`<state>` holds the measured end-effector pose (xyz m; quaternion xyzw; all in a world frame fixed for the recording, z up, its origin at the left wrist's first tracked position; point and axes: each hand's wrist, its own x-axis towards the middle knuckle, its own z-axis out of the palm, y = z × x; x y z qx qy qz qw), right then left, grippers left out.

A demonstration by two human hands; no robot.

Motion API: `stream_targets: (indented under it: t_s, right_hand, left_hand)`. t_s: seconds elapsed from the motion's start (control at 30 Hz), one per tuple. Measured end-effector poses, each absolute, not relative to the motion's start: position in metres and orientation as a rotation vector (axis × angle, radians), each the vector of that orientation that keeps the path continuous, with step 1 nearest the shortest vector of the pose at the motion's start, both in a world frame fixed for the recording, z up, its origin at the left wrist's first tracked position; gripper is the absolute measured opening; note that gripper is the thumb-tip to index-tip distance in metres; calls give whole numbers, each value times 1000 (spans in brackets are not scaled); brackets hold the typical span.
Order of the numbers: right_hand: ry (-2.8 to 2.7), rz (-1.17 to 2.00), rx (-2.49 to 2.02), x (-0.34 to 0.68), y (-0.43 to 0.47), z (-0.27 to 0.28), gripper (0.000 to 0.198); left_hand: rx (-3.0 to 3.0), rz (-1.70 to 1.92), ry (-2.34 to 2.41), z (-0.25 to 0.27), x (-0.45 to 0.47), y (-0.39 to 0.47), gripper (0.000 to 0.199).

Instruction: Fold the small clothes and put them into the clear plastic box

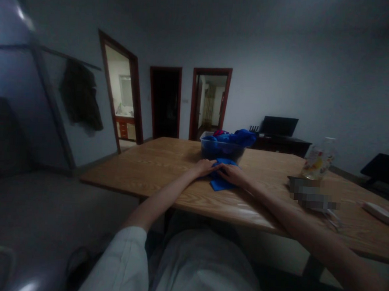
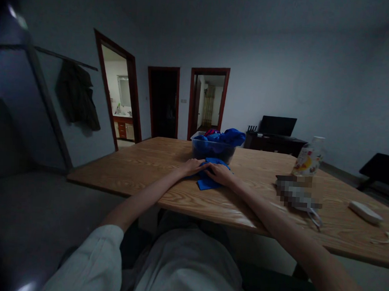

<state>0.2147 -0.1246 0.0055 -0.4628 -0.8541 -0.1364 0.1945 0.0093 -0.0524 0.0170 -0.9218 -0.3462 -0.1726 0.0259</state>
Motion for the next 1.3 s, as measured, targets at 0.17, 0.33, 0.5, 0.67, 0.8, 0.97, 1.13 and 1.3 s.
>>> stream_targets:
  t_s: [0.17, 0.33, 0.5, 0.67, 0.8, 0.97, 1.13, 1.3]
  right_hand:
    - [-2393, -376, -1298, 211, -130, 10, 35]
    - [-2395, -360, -1268, 211, -133, 11, 34]
    - [-2400, -368, -1270, 214, -131, 9, 35]
    - [-2390, -368, -1262, 216, -126, 6, 33]
    - [-2390, -365, -1272, 216, -125, 6, 33]
    - [-2382, -361, -1294, 216, -126, 7, 33]
    - [-2390, -352, -1249, 217, -124, 5, 33]
    - [-2383, -396, -1265, 220, -120, 2, 33]
  left_hand:
    - [-2848, -529, -1083, 16, 9, -53, 78]
    - [-2848, -536, -1101, 18, 9, -55, 75]
    - [-2854, -540, -1083, 20, 7, -59, 75]
    - [-2858, -546, -1085, 22, 6, -62, 75]
    - [-2873, -560, -1101, 21, 6, -61, 74]
    - [-2889, -564, -1058, 20, 7, -58, 74]
    - [-2871, -569, -1071, 19, 7, -59, 71]
    - [-2861, -570, -1098, 21, 7, -62, 73]
